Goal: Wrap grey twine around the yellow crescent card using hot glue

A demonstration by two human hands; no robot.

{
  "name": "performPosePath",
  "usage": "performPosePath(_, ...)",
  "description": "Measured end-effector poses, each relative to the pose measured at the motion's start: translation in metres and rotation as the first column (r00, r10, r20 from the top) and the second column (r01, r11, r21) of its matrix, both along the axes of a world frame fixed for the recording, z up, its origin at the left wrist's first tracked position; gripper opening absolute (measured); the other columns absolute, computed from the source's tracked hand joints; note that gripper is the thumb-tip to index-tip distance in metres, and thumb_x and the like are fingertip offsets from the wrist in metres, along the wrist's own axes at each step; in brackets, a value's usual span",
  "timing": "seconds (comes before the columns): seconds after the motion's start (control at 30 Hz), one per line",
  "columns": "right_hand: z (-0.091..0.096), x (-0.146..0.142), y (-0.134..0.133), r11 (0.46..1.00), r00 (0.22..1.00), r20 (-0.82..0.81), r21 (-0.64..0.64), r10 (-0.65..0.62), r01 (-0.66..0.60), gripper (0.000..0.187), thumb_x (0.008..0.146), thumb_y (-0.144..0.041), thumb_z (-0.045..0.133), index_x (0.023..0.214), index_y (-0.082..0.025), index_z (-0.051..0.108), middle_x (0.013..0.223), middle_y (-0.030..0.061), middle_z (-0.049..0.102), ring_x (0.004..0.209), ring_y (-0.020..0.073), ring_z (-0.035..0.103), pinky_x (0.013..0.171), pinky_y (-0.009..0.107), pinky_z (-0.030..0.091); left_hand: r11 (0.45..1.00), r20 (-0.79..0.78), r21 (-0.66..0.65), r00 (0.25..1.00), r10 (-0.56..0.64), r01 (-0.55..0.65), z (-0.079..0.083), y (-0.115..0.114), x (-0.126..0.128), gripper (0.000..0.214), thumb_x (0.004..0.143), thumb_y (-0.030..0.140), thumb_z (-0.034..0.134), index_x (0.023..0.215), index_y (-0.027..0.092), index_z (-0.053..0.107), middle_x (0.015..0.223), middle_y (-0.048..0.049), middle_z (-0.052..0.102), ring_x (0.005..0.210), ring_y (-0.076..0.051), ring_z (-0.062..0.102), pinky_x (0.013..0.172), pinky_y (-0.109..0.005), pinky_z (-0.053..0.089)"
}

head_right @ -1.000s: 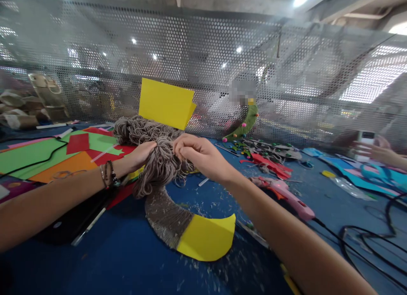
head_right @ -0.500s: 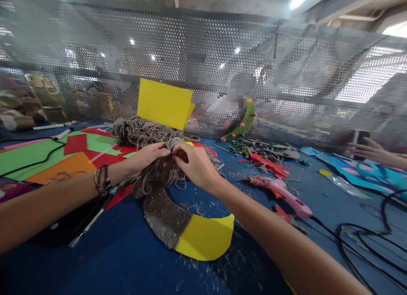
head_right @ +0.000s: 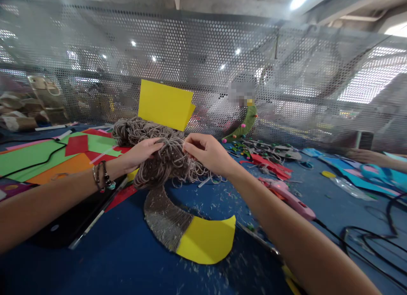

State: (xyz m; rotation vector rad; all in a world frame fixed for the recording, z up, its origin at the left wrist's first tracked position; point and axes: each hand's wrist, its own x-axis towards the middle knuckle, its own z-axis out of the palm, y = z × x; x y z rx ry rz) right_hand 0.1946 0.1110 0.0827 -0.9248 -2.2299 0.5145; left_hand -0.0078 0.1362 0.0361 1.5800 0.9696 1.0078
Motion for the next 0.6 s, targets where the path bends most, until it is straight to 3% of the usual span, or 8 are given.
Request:
performPosePath(0.13, 0.004, 0.001, -0.005, 0.994, 0.992, 0.073, 0.0, 0.105, -0.105, 0.02, 0.082, -0.03, 0.048, 0.066, -0.018, 0.052, 0.06, -0.003, 0.048, 0.054, 0.0075, 0.043, 0.052, 0.023, 0.035, 0.999, -0.012, 0.035, 1.0, 0.016, -0.015, -0.001, 0.0, -0.001, 0.028, 0.091, 0.032, 0.052, 0.113, 0.014, 0.053, 0.11, -0.0078, 0.057, 0.092, -0.02, 0.059, 0.078, -0.039, 0.051)
performPosePath(0.2, 0.006, 0.0, -0.008, 0.971, 0.953, 0.2, 0.028, 0.227, -0.237, 0.021, 0.083, -0.031, 0.049, 0.068, -0.018, 0.056, 0.069, 0.0, 0.053, 0.064, 0.0094, 0.049, 0.061, 0.025, 0.04, 0.998, -0.029, 0.058, 1.0, 0.007, -0.005, -0.001, -0.001, -0.001, 0.028, 0.091, 0.032, 0.052, 0.112, 0.014, 0.053, 0.109, -0.0076, 0.057, 0.091, -0.02, 0.059, 0.078, -0.039, 0.051)
performPosePath(0.27, 0.006, -0.002, -0.01, 0.95, 0.933, 0.261, 0.124, 0.249, -0.288, 0.024, 0.086, -0.032, 0.046, 0.073, -0.019, 0.06, 0.083, 0.0036, 0.056, 0.078, 0.0123, 0.053, 0.074, 0.028, 0.041, 0.996, -0.057, 0.082, 0.998, -0.016, 0.021, -0.001, -0.004, 0.001, 0.027, 0.091, 0.031, 0.052, 0.111, 0.014, 0.054, 0.107, -0.0074, 0.058, 0.089, -0.019, 0.059, 0.076, -0.038, 0.051)
performPosePath(0.4, -0.002, -0.006, -0.007, 0.928, 0.989, 0.147, 0.368, 0.006, -0.06, 0.022, 0.083, -0.034, 0.051, 0.098, -0.019, 0.056, 0.102, 0.0083, 0.056, 0.1, 0.0198, 0.051, 0.088, 0.037, 0.039, 0.984, -0.107, 0.156, 0.992, -0.069, 0.085, 0.001, -0.008, 0.002, 0.026, 0.09, 0.03, 0.053, 0.109, 0.013, 0.055, 0.105, -0.0068, 0.059, 0.088, -0.019, 0.06, 0.076, -0.038, 0.052)
performPosePath(0.5, -0.01, -0.008, -0.003, 0.947, 0.984, 0.17, 0.32, -0.055, -0.002, 0.027, 0.078, -0.029, 0.056, 0.103, -0.018, 0.052, 0.105, 0.0087, 0.059, 0.099, 0.0204, 0.053, 0.085, 0.036, 0.041, 0.968, -0.129, 0.222, 0.988, -0.087, 0.115, 0.001, -0.008, 0.002, 0.025, 0.09, 0.03, 0.053, 0.108, 0.013, 0.055, 0.106, -0.0068, 0.059, 0.092, -0.02, 0.059, 0.079, -0.039, 0.05)
performPosePath(0.6, -0.014, -0.011, -0.003, 0.971, 0.988, 0.137, 0.234, -0.071, 0.037, 0.017, 0.078, -0.024, 0.053, 0.094, -0.018, 0.054, 0.091, 0.0046, 0.064, 0.082, 0.016, 0.057, 0.074, 0.03, 0.043, 0.956, -0.157, 0.257, 0.982, -0.102, 0.14, 0.0, -0.008, 0.002, 0.024, 0.09, 0.03, 0.053, 0.108, 0.013, 0.056, 0.103, -0.0065, 0.059, 0.09, -0.019, 0.06, 0.079, -0.039, 0.05)
